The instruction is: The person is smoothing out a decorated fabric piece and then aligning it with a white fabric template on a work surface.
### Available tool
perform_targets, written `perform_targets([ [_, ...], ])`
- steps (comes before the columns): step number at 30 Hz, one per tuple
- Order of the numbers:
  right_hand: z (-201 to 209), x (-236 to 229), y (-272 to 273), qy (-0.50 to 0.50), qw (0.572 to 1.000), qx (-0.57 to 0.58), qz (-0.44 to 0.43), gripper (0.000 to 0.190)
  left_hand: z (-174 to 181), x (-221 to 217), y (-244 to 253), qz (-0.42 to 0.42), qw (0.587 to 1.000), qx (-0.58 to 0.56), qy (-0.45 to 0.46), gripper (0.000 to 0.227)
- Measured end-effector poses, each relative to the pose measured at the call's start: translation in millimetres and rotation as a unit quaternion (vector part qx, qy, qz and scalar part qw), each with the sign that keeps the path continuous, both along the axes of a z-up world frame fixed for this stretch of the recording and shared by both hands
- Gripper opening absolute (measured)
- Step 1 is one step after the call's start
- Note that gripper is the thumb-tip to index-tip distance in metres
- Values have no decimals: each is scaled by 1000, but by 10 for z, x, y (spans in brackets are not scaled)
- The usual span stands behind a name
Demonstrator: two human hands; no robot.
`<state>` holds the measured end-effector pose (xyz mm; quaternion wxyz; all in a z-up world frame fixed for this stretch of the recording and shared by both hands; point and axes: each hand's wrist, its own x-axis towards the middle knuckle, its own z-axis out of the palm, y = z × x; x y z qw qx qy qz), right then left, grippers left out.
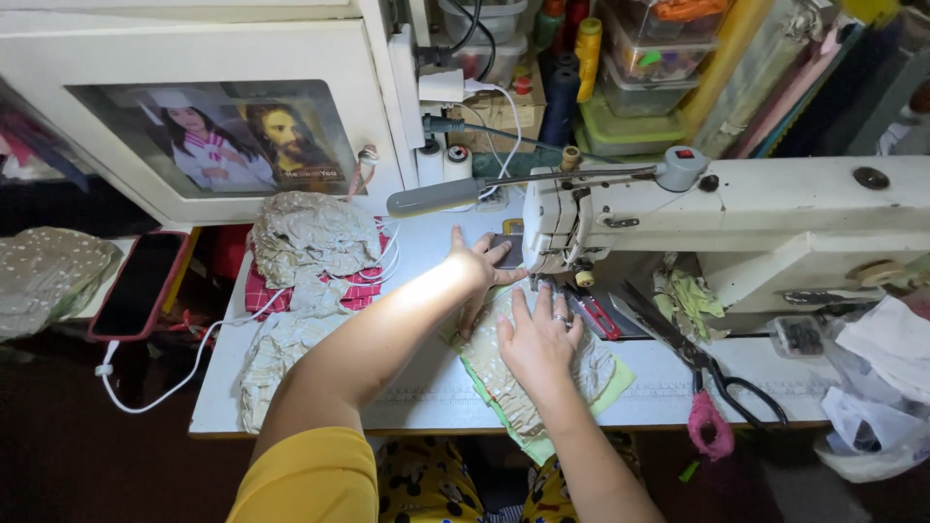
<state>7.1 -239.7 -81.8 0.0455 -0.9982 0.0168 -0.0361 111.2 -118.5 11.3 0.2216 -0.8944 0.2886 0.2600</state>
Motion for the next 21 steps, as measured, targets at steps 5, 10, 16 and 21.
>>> perform_targets([
  [5,-15,14,28,-9,1000,19,-5,61,-144,117,19,-7,1000,-8,-2,135],
  [10,-35,-6,27,-29,999,23,0,59,-175,125,15,-1,1000,-7,2,136],
  [16,-78,8,16,-59,998,16,0,59,-144,111,-11,2,1000,12,-6,131],
  [21,-102,34,16,-73,997,12,2,57,-161,120,-30,5,1000,18,-6,129],
])
